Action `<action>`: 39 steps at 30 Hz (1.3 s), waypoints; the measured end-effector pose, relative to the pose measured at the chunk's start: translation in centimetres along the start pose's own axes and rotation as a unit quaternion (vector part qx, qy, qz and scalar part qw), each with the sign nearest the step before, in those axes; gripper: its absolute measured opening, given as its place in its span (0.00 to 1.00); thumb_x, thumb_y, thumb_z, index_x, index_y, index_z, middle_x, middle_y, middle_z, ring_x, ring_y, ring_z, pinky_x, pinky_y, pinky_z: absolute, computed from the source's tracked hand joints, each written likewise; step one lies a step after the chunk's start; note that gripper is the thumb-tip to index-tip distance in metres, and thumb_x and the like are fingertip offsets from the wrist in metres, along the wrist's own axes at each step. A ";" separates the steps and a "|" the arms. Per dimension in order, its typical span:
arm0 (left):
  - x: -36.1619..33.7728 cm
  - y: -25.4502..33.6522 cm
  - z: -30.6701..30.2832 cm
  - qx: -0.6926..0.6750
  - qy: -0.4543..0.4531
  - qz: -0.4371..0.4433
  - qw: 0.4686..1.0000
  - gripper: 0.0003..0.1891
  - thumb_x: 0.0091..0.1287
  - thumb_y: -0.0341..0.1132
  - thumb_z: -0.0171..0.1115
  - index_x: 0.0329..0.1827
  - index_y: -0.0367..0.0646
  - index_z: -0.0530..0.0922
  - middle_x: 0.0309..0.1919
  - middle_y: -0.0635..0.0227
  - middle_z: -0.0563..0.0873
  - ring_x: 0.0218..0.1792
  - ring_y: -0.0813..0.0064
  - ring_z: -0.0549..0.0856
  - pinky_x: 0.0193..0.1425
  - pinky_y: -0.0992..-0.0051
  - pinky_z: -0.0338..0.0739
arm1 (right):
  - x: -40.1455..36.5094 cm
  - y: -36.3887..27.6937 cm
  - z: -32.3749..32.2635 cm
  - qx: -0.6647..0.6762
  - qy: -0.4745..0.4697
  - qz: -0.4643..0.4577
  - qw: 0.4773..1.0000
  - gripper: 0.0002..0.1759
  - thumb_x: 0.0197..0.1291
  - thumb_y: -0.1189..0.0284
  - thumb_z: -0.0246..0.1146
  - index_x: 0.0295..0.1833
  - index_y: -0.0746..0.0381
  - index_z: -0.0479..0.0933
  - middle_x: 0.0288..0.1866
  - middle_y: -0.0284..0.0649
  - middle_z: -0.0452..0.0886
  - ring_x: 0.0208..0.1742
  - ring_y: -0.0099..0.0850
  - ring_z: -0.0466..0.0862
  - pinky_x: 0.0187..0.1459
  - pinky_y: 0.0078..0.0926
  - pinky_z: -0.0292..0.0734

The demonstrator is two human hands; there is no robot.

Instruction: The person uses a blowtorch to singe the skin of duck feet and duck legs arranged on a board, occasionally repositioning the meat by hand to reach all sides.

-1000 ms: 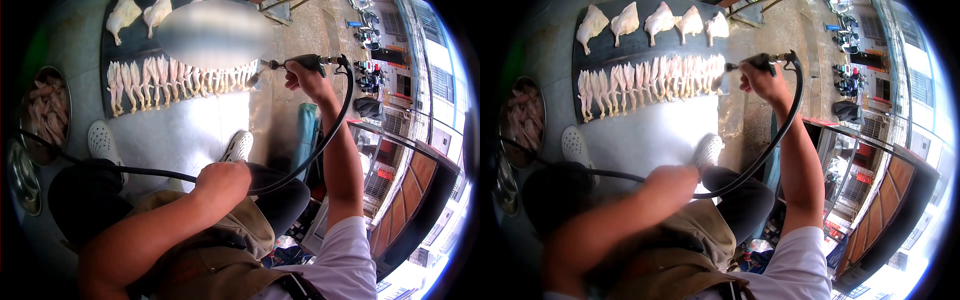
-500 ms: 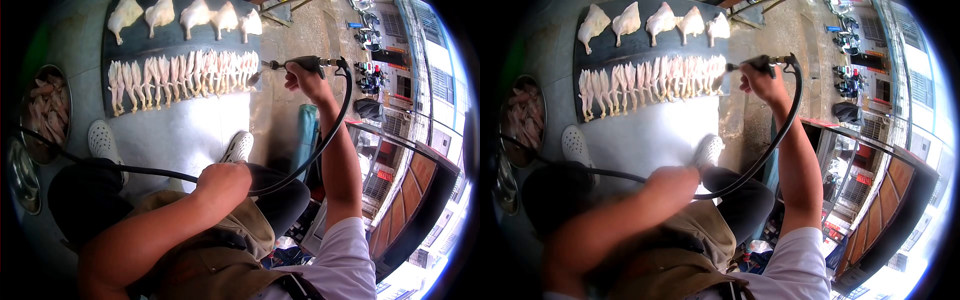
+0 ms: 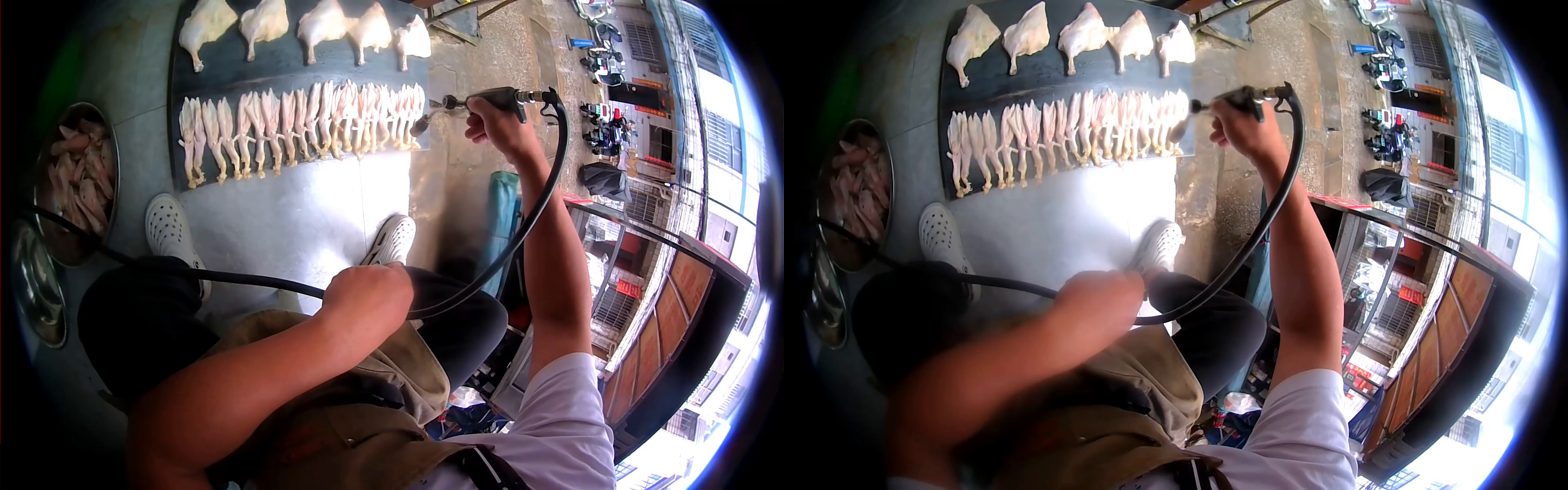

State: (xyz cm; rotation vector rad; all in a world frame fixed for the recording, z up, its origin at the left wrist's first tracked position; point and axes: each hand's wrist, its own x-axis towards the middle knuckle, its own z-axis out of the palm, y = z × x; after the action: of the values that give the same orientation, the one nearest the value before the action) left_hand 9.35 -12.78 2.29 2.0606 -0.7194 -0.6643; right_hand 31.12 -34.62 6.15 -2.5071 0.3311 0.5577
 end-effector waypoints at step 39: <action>-3.3 0.3 -0.1 0.040 -0.020 0.007 0.999 0.06 0.58 0.28 0.57 0.27 0.44 0.83 0.23 0.63 0.85 0.26 0.61 0.86 0.27 0.63 0.78 | -4.6 -1.2 3.4 0.030 0.004 -0.044 0.999 0.16 0.67 0.68 0.56 0.43 0.71 0.82 0.25 0.41 0.82 0.26 0.27 0.85 0.28 0.23 0.81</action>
State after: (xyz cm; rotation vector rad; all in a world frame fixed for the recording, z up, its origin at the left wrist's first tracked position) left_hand 7.05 -10.64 3.21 2.1179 -0.7932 -0.6796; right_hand 26.38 -31.22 6.18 -2.4540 0.2366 0.4959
